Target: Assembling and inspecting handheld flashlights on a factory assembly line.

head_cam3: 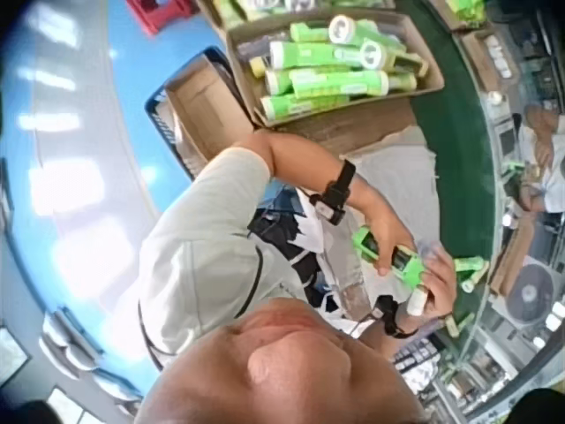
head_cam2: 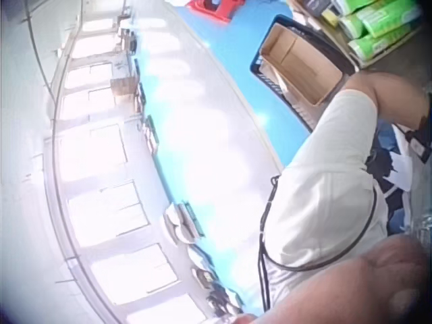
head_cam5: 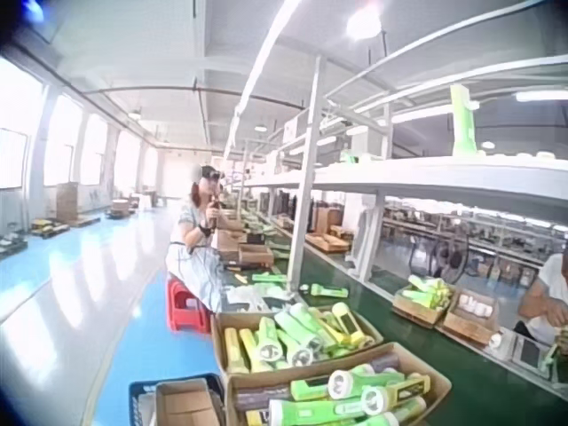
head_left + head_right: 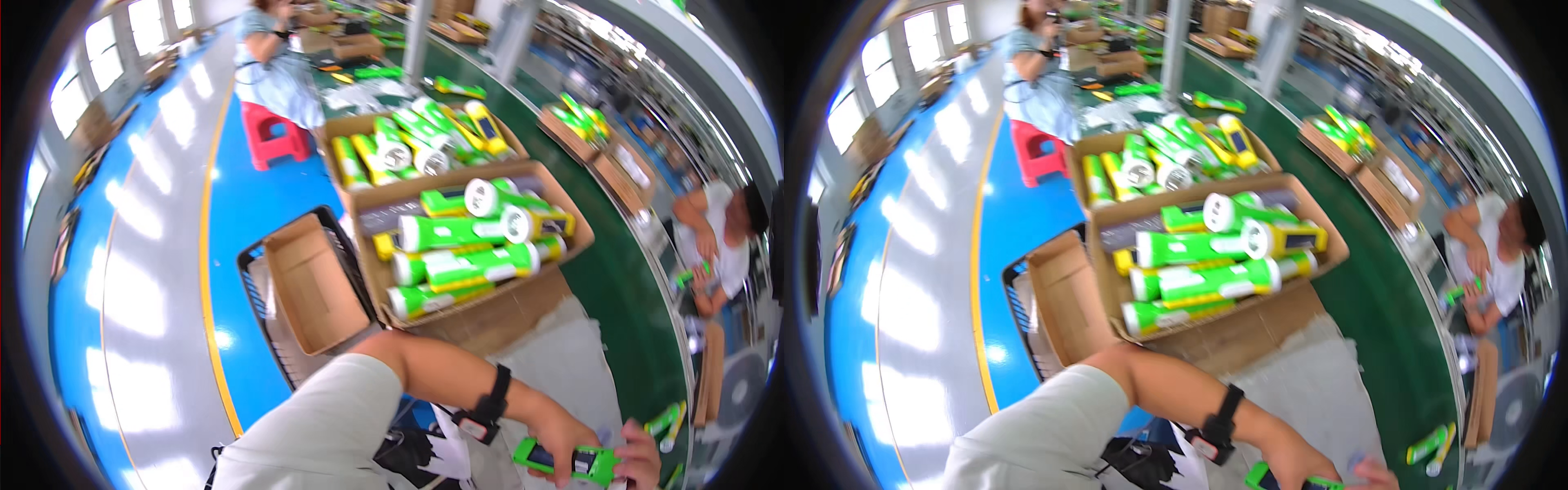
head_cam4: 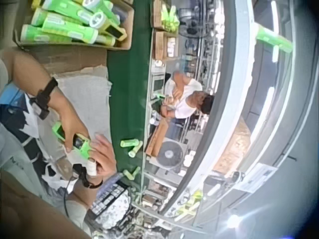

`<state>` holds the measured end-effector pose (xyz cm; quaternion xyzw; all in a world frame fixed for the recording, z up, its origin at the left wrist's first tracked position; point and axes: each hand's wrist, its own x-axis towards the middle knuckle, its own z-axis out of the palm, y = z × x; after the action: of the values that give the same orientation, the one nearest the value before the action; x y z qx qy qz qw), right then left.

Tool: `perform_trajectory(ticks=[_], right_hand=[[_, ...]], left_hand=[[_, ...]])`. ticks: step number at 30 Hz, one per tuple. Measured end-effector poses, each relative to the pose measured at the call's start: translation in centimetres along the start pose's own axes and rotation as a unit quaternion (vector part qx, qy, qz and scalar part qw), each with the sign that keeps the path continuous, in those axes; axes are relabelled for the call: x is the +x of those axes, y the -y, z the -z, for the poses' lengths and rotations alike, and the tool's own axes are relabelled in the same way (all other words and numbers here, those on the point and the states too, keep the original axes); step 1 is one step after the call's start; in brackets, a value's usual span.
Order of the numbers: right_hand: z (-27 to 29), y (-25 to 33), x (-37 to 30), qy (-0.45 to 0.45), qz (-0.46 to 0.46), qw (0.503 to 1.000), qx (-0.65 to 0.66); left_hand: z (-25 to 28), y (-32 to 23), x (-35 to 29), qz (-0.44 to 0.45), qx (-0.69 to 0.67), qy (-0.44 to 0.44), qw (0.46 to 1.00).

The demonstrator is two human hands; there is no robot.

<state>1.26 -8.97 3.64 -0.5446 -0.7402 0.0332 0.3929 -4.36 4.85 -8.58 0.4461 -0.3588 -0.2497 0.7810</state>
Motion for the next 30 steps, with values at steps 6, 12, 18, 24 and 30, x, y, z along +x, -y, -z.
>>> perform_trajectory(ticks=[6,12,18,24,30], right_hand=[[-1.0,0.4,0.6,-0.049,-0.036,0.998,-0.009],[-1.3,1.7,1.4,-0.048,-0.065,0.995,-0.066],[-1.6,1.1,1.1,-0.043,-0.029,0.996,-0.076],[-1.9,0.4,0.4,-0.028,0.018,0.981,-0.189],[-1.7,-0.7,0.5,-0.052,-0.327,0.904,-0.271]], left_hand=[[-1.8,-1.8,-0.7,-0.043,0.178,-0.172,0.968],[-1.7,-1.8,-0.6,-0.061,0.227,-0.199,0.951],[-0.9,-0.5,-0.8,-0.094,0.322,-0.227,0.914],[1.0,-1.2,-1.0,-0.197,0.591,-0.299,0.723],[3.9,-1.4,-1.4,-0.177,0.657,-0.432,0.592]])
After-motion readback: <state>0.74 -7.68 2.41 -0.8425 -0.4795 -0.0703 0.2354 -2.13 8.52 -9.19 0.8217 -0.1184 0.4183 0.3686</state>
